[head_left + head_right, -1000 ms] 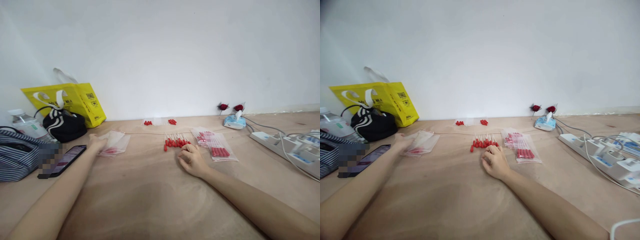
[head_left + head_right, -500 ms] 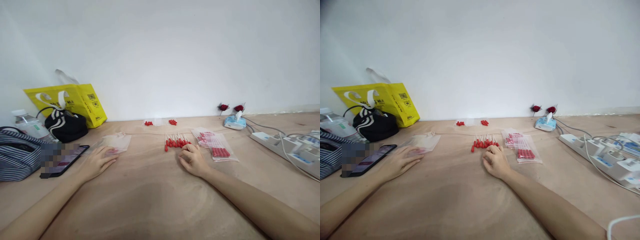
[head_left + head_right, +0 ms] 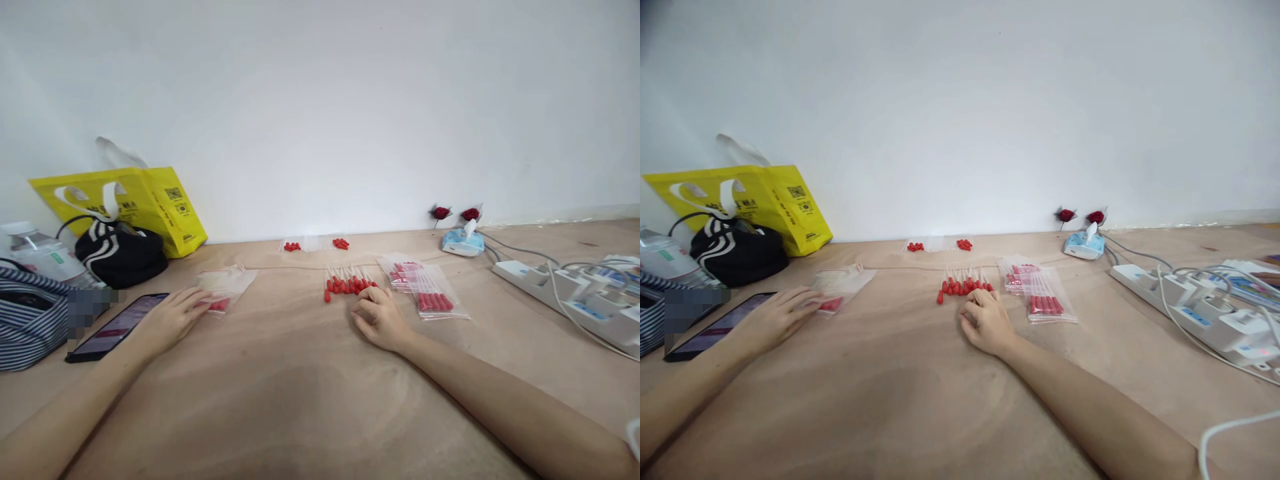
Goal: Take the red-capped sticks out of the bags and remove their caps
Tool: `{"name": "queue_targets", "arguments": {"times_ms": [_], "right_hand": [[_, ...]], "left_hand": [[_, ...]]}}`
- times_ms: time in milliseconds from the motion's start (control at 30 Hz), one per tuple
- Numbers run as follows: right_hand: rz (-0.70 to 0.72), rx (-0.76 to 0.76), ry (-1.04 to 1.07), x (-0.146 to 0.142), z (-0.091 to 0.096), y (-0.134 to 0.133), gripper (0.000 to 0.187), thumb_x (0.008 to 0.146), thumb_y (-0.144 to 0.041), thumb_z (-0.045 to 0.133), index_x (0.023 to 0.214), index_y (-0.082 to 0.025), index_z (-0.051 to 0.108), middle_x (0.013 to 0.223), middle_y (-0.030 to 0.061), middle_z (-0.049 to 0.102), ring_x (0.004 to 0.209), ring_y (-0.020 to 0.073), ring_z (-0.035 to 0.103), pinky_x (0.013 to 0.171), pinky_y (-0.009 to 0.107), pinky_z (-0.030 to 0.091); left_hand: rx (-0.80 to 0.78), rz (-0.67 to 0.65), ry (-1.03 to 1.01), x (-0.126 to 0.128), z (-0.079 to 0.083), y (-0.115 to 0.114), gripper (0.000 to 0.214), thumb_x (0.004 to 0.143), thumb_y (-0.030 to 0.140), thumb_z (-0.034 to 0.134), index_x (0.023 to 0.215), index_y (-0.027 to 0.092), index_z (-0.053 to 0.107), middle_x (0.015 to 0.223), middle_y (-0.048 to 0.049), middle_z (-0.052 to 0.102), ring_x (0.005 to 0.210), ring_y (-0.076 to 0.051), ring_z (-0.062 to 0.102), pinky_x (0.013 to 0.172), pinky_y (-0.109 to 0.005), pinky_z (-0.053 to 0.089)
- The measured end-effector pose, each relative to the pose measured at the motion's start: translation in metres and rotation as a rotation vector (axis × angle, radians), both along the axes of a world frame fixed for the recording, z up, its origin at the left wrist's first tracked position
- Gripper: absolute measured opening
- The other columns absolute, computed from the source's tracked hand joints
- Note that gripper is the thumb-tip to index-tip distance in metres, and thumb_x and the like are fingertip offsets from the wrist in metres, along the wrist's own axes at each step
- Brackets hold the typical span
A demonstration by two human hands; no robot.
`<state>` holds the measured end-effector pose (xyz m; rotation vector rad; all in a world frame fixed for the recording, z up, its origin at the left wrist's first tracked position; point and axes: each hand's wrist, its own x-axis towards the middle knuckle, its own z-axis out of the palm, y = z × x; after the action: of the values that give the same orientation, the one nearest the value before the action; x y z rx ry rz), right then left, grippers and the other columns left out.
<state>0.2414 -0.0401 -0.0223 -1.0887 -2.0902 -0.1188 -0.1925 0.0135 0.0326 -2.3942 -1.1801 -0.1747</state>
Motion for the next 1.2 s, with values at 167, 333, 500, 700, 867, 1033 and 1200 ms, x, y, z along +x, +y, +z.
{"name": "queue_targets", "arguments": {"times_ms": [167, 333, 500, 700, 867, 1033, 1200], "right_hand": [[-0.003, 0.008, 0.007, 0.000, -0.001, 0.001, 0.009, 0.071, -0.017, 0.051, 0.075, -0.018, 0.059, 0.089, 0.0055, 0.055, 0.084, 0.0173, 0.051, 0.073, 0.033, 0.032], [0.013, -0.010, 0.012, 0.000, 0.000, 0.001, 0.010, 0.071, -0.016, 0.050, 0.075, -0.018, 0.059, 0.085, 0.0047, 0.054, 0.081, 0.0165, 0.050, 0.073, 0.033, 0.032], [0.030, -0.023, -0.005, 0.000, 0.002, 0.000, 0.008, 0.072, -0.017, 0.050, 0.074, -0.018, 0.058, 0.083, 0.0049, 0.055, 0.078, 0.0166, 0.049, 0.072, 0.033, 0.032], [0.116, -0.012, -0.088, -0.005, 0.003, -0.002, 0.008, 0.074, -0.018, 0.051, 0.076, -0.018, 0.060, 0.072, 0.0028, 0.055, 0.072, 0.0158, 0.043, 0.068, 0.031, 0.031], [0.204, 0.074, -0.158, -0.023, 0.006, 0.000, 0.013, 0.077, -0.018, 0.052, 0.085, -0.020, 0.061, 0.074, 0.0028, 0.056, 0.074, 0.0160, 0.042, 0.068, 0.031, 0.030], [0.226, 0.048, -0.158, -0.040, 0.008, 0.008, 0.016, 0.079, -0.016, 0.049, 0.085, -0.021, 0.062, 0.079, 0.0030, 0.056, 0.075, 0.0152, 0.044, 0.066, 0.029, 0.030], [0.211, 0.150, -0.168, -0.046, 0.006, 0.018, 0.018, 0.083, -0.023, 0.047, 0.075, -0.021, 0.063, 0.079, 0.0032, 0.057, 0.074, 0.0150, 0.044, 0.065, 0.029, 0.029]], "left_hand": [[0.087, 0.033, -0.227, 0.029, 0.022, -0.015, 0.029, 0.082, 0.032, 0.040, 0.072, 0.016, 0.061, 0.100, -0.0071, 0.054, 0.098, -0.019, 0.046, 0.090, -0.038, 0.037], [-0.178, -0.116, -0.329, 0.098, 0.036, -0.048, 0.024, 0.082, 0.030, 0.040, 0.074, 0.019, 0.060, 0.090, -0.0044, 0.056, 0.084, -0.016, 0.050, 0.076, -0.028, 0.041], [-0.260, -0.170, -0.395, 0.168, 0.013, -0.060, 0.021, 0.078, 0.023, 0.045, 0.062, 0.018, 0.057, 0.088, -0.0043, 0.057, 0.082, -0.017, 0.052, 0.075, -0.033, 0.039], [-0.408, -0.111, -0.547, 0.204, -0.008, -0.036, 0.019, 0.070, 0.020, 0.057, 0.052, 0.016, 0.055, 0.083, -0.0027, 0.057, 0.081, -0.016, 0.052, 0.075, -0.032, 0.041], [-0.536, -0.071, -0.714, 0.206, -0.019, -0.027, 0.015, 0.065, 0.021, 0.063, 0.052, 0.016, 0.058, 0.089, -0.0045, 0.057, 0.087, -0.018, 0.054, 0.079, -0.034, 0.042], [-0.659, -0.062, -0.834, 0.200, -0.029, -0.025, 0.016, 0.065, 0.026, 0.064, 0.052, 0.016, 0.061, 0.104, -0.0067, 0.053, 0.092, -0.020, 0.055, 0.083, -0.035, 0.043], [-0.670, -0.096, -0.864, 0.200, -0.031, -0.028, 0.019, 0.068, 0.027, 0.062, 0.053, 0.015, 0.059, 0.105, -0.0075, 0.054, 0.090, -0.020, 0.056, 0.079, -0.034, 0.045]]}}
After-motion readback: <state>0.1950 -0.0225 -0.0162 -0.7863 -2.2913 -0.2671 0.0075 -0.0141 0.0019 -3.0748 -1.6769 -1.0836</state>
